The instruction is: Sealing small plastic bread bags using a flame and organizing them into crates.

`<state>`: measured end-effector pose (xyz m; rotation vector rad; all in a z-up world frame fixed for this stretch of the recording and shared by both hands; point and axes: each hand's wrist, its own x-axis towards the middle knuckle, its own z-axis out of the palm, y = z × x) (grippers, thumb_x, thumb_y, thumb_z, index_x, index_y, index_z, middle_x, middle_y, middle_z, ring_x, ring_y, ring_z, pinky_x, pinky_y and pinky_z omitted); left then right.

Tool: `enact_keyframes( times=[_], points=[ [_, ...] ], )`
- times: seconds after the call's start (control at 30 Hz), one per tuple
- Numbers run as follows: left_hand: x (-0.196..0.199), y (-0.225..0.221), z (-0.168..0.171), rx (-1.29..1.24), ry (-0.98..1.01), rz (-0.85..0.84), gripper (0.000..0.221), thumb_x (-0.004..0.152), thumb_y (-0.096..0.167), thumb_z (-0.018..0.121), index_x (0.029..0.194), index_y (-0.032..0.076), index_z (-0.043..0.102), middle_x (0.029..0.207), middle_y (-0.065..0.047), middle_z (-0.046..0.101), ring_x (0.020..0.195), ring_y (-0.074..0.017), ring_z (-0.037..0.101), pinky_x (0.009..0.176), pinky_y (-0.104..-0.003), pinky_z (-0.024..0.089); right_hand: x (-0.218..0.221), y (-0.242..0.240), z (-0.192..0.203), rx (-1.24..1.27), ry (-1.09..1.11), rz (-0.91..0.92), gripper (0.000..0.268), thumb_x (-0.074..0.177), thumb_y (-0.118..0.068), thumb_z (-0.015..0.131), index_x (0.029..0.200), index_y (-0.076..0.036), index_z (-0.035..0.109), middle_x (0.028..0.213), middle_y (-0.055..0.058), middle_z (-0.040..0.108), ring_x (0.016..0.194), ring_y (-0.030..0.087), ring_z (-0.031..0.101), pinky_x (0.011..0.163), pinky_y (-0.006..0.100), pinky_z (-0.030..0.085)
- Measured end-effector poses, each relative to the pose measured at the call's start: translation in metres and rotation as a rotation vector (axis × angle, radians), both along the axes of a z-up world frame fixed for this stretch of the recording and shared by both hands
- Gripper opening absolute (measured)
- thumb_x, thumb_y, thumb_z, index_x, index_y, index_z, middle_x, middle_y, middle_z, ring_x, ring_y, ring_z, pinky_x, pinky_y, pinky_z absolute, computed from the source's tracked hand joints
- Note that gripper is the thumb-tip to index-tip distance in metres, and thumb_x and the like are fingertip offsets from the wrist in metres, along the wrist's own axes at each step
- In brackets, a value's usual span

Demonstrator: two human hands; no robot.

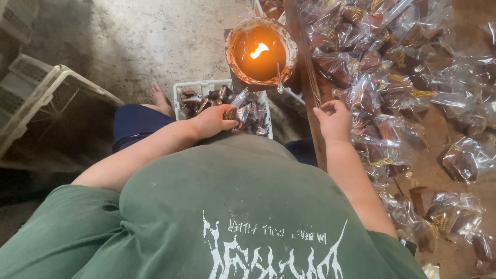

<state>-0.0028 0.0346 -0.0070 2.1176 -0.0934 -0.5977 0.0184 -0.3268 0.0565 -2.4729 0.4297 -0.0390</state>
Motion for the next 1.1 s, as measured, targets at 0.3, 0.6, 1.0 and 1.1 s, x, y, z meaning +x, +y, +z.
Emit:
enact_keyframes(
  times=[0.3, 0.6, 1.0, 1.1],
  points=[
    [-0.001, 0.004, -0.006, -0.014, 0.008, 0.011, 0.043, 0.082, 0.046, 0.078, 0.118, 0.024, 0.073, 0.107, -0.009, 0.076, 0.11, -0.0281, 0.07, 0.095, -0.041, 0.055, 0.004, -0.009, -0.011, 0.055, 0.028, 0.021, 0.016, 0.085, -0.026, 0.083, 0.095, -0.029, 0.071, 0.071, -0.008, 0.061, 0.072, 0.01, 0.065, 0.069, 0.026, 0.053],
    [0.002, 0.01, -0.006, -0.005, 0.032, 0.008, 0.042, 0.084, 0.044, 0.077, 0.119, 0.021, 0.072, 0.108, -0.013, 0.075, 0.11, -0.0311, 0.07, 0.096, -0.042, 0.054, -0.016, -0.019, 0.0, -0.062, 0.017, 0.017, 0.018, 0.086, -0.029, 0.086, 0.099, -0.025, 0.074, 0.084, 0.001, 0.069, 0.072, 0.016, 0.07, 0.068, 0.028, 0.056],
    [0.009, 0.006, -0.017, 0.006, -0.008, -0.004, 0.045, 0.082, 0.046, 0.079, 0.119, 0.02, 0.071, 0.108, -0.014, 0.075, 0.112, -0.0323, 0.069, 0.096, -0.045, 0.054, -0.023, -0.032, -0.025, -0.343, -0.3, 0.147, 0.022, 0.086, -0.034, 0.087, 0.085, -0.018, 0.072, 0.089, -0.004, 0.061, 0.084, 0.016, 0.069, 0.082, 0.028, 0.054],
    [0.01, 0.006, -0.023, 0.008, 0.014, -0.003, 0.045, 0.082, 0.049, 0.078, 0.117, 0.021, 0.072, 0.106, -0.012, 0.075, 0.11, -0.0306, 0.07, 0.095, -0.044, 0.054, -0.024, -0.035, -0.027, -0.322, -0.252, 0.143, 0.026, 0.081, -0.035, 0.09, 0.081, -0.017, 0.071, 0.087, -0.003, 0.059, 0.084, 0.02, 0.068, 0.083, 0.029, 0.054]
  ],
)
